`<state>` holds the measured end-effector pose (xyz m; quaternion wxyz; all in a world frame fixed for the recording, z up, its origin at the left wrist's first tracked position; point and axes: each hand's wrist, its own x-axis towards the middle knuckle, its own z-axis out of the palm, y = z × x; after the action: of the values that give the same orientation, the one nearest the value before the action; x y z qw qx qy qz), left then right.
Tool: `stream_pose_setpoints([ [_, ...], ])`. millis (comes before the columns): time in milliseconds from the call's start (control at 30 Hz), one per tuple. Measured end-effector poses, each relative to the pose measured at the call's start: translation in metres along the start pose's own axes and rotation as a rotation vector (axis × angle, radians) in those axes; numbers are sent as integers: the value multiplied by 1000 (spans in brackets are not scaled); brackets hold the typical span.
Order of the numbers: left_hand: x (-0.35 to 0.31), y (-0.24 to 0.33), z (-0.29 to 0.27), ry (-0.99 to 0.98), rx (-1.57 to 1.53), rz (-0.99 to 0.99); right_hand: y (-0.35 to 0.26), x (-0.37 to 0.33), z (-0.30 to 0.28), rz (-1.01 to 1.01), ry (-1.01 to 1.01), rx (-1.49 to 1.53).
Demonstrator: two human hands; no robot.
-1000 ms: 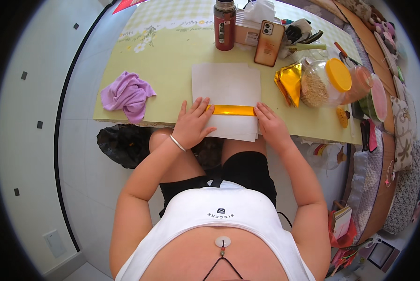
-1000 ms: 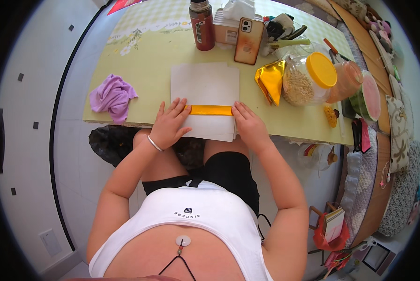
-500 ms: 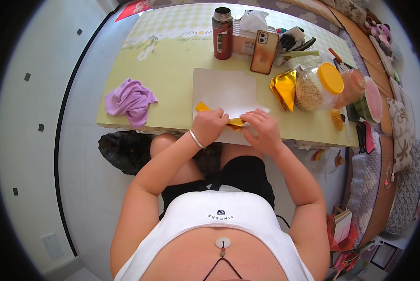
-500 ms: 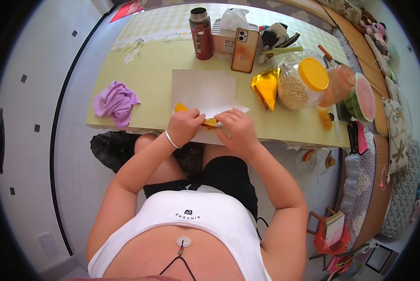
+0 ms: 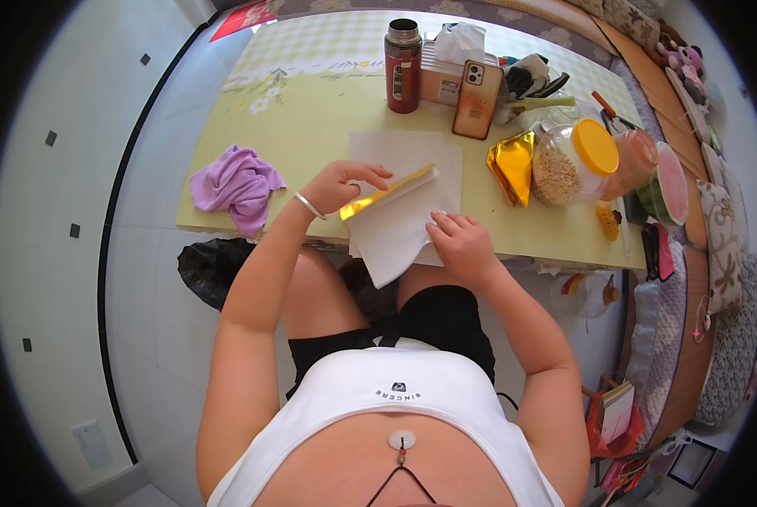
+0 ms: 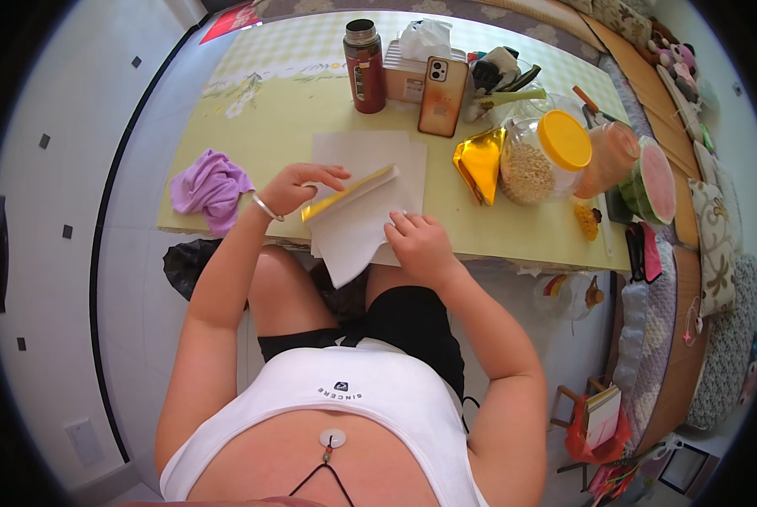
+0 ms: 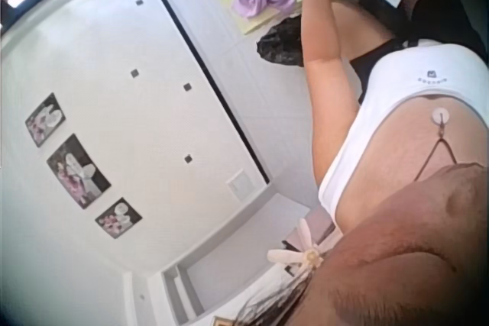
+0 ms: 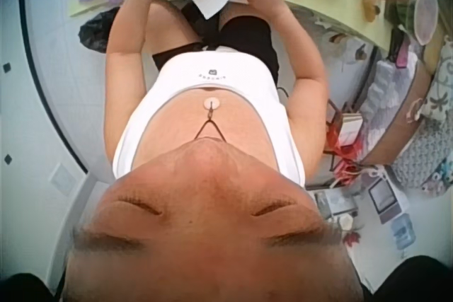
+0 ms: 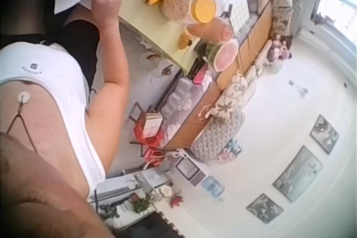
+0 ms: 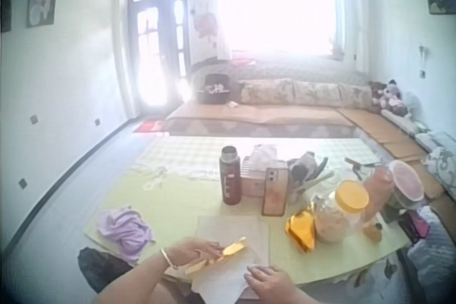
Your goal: The person sits on the floor and folds multiple sheets of white paper using a yellow rectangular guide. They repeatedly align the paper with the guide, fold it, and press the crease to create uniform folded units.
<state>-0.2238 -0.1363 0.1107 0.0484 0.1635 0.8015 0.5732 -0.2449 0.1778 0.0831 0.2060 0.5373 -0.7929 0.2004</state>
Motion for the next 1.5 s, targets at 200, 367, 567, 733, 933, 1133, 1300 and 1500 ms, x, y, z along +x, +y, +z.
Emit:
stream_pose_setpoints([
  [200, -39, 56, 60, -66, 422, 132, -21, 15, 0, 136, -98, 65],
  [367, -55, 21, 83, 177, 781, 112, -8, 24, 3, 142, -106, 244],
  [567, -50, 3, 66, 264, 528, 11, 31, 25, 20, 488, -234, 728],
  [733, -41, -21, 57, 402, 407, -70, 43, 36, 25, 758, -77, 813],
  [933, -17, -26, 57, 563, 602, -241, 44, 35, 43, 619, 134, 250],
  [1133, -3, -9, 67, 765, 927, -42, 39, 31, 55, 639, 194, 152],
  [1300, -13, -14, 87, 311, 957, 328, 37, 30, 58, 622, 246, 179],
  [1500, -21, -15, 104, 184, 993, 67, 39, 32, 61, 701, 267, 185],
])
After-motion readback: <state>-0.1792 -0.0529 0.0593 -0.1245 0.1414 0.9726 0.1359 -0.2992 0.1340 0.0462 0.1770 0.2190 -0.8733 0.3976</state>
